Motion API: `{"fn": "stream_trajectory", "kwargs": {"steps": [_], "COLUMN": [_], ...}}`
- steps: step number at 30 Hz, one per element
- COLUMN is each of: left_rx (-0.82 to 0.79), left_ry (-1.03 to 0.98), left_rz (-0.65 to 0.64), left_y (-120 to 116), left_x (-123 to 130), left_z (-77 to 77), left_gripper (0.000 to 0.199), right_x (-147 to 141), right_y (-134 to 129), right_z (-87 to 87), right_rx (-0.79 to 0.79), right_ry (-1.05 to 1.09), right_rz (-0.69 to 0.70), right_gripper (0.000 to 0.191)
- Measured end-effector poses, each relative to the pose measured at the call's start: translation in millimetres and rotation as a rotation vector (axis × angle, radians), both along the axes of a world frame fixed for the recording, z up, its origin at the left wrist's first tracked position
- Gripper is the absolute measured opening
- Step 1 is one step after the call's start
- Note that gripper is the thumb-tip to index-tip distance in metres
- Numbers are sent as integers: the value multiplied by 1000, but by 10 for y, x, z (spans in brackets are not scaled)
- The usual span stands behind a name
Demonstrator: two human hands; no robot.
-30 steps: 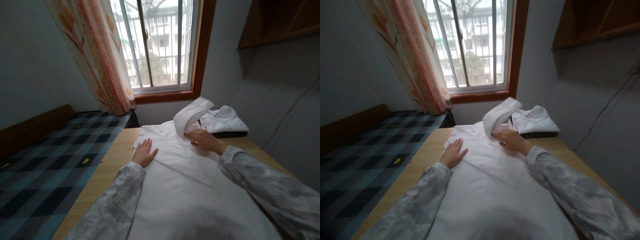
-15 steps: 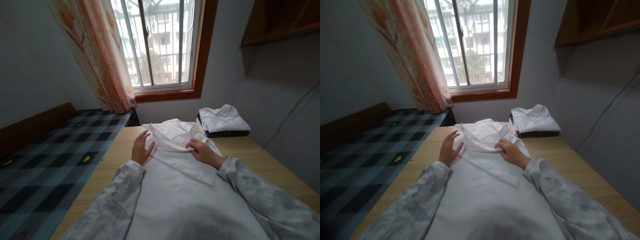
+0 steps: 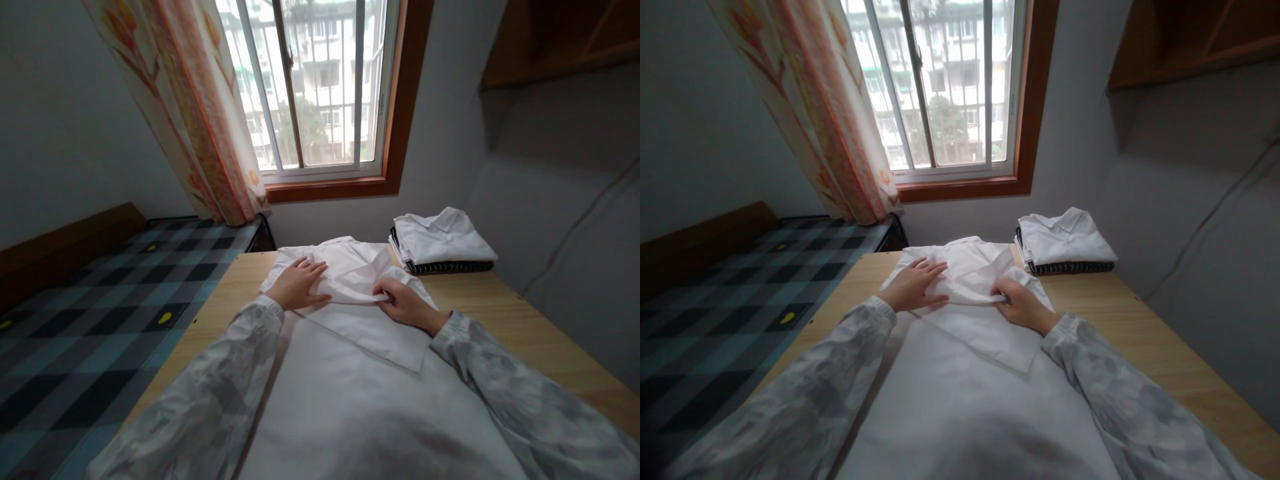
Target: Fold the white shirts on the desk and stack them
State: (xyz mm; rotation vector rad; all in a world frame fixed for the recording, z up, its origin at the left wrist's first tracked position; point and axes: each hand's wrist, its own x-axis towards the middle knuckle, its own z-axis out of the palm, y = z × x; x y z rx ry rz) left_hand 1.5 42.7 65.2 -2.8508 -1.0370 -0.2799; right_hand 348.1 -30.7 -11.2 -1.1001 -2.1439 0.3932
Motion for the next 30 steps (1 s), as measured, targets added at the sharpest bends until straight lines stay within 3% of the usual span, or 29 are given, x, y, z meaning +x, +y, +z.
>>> {"fn": "stream_trajectory", "kwargs": {"steps": [6,11,14,20,24,27,30], "left_rx": [120,346,396,381,239,-43,-328], "left_ry": [169,287,313,384,401,305,193], "left_rz": [-110,-82,-16,-126,-187,-188,-118], "left_y": [59,-206,-477,-881,-956,-940,-845], "left_x": [88,-36,-211,-621,-793,-811,-713], "left_z": [158,249,207,-28,-31,200,480], "left_gripper": [46,20,20,6,16,14,28], "right_x": [21,63,102,316,463,485,469], "right_y": [17,61,52,-21,-77,-98,-82], "right_z": [-41,-59,-15,57,43,28,6], "right_rx": [86,104,147,260,278,280,270], "right_ry": [-76,-95,-149,-324,-339,-304,-255], "right_rz": [-90,-136,-171,-201,-225,-218,-199], "right_gripper": [24,17,15,19,19,23,23]}}
